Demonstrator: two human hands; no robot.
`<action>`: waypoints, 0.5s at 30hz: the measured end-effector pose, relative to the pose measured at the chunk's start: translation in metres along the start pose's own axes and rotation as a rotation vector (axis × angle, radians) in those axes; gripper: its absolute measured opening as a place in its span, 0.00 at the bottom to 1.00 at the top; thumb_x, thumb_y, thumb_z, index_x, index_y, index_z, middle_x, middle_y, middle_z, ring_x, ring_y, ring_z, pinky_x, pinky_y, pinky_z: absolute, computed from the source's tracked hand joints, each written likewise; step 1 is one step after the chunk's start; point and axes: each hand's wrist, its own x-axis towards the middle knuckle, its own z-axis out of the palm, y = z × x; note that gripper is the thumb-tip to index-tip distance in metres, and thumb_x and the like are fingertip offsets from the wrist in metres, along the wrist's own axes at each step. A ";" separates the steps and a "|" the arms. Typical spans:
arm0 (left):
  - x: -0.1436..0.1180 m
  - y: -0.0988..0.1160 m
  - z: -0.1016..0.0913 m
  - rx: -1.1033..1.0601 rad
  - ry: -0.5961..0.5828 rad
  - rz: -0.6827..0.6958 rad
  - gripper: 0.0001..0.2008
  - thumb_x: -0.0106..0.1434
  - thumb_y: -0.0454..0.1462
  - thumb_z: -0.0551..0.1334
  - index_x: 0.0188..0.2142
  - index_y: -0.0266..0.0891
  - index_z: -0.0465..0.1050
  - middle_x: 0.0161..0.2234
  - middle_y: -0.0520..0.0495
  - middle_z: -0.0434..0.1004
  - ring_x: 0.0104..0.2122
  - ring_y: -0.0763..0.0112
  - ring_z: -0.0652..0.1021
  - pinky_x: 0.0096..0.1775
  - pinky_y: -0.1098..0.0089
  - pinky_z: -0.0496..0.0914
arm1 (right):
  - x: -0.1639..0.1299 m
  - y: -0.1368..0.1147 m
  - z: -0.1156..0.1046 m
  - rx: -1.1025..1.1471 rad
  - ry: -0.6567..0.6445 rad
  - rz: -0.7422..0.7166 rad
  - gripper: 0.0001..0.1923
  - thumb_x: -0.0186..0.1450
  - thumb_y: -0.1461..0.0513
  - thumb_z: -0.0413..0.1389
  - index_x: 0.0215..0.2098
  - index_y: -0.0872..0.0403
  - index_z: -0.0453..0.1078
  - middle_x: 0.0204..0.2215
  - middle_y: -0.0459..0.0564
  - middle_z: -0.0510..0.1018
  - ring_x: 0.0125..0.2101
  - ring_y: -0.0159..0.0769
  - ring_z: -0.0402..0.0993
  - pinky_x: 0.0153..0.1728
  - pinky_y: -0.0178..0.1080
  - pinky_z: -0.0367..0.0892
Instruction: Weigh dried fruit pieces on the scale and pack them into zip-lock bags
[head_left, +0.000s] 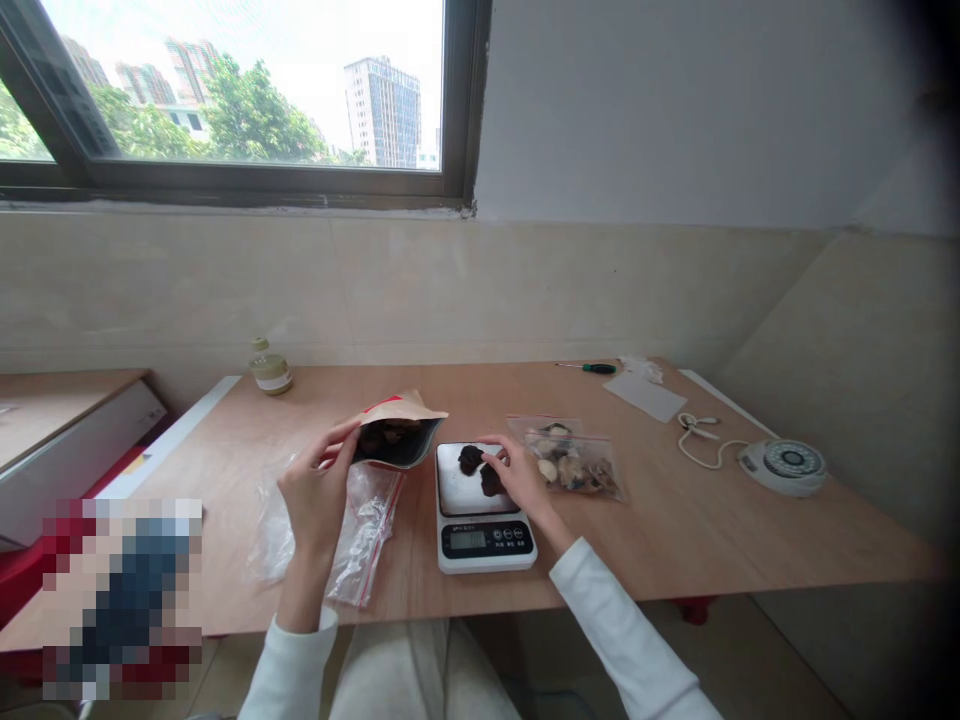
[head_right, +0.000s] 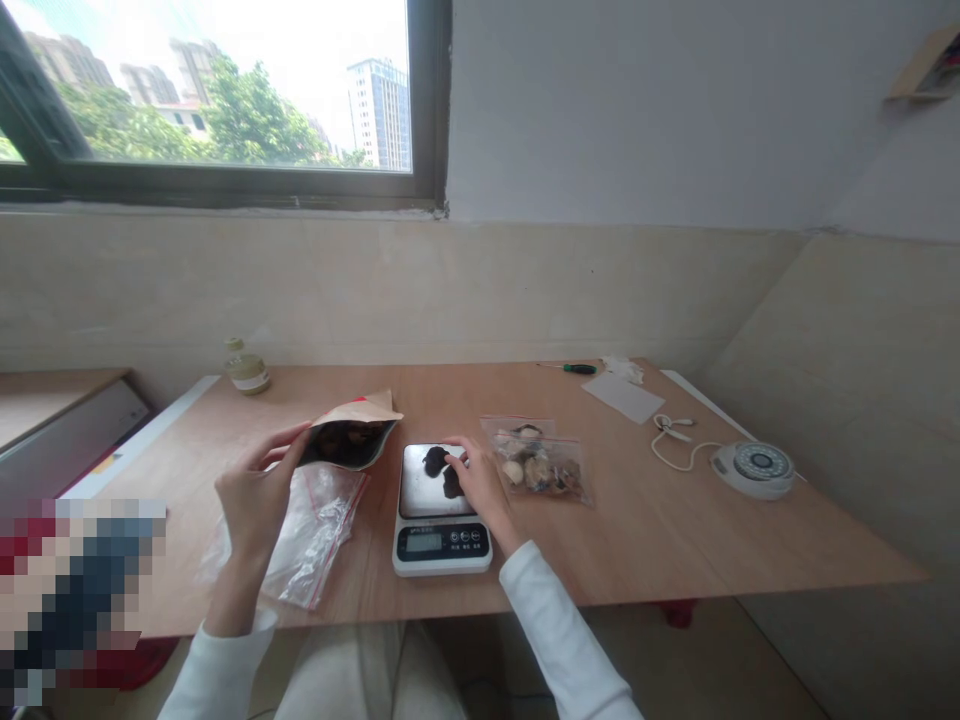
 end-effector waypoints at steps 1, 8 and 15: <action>0.000 0.000 0.000 0.000 -0.001 -0.002 0.10 0.59 0.44 0.63 0.37 0.45 0.79 0.29 0.54 0.82 0.31 0.69 0.81 0.33 0.74 0.71 | -0.001 0.000 -0.002 -0.050 -0.007 -0.041 0.12 0.64 0.62 0.51 0.44 0.53 0.72 0.39 0.50 0.78 0.33 0.36 0.74 0.39 0.42 0.70; -0.004 0.000 0.003 -0.035 -0.039 0.003 0.10 0.58 0.45 0.63 0.37 0.45 0.79 0.34 0.53 0.82 0.30 0.69 0.81 0.34 0.73 0.71 | -0.013 -0.056 -0.015 -0.190 0.237 -0.241 0.09 0.67 0.63 0.49 0.40 0.54 0.70 0.40 0.53 0.74 0.43 0.41 0.70 0.47 0.45 0.64; -0.012 0.002 0.002 -0.107 -0.150 -0.014 0.09 0.58 0.44 0.64 0.35 0.45 0.80 0.32 0.55 0.82 0.28 0.71 0.80 0.34 0.73 0.72 | -0.009 -0.132 0.006 -0.251 -0.253 -0.546 0.15 0.70 0.68 0.43 0.48 0.56 0.68 0.43 0.54 0.75 0.46 0.38 0.71 0.48 0.40 0.67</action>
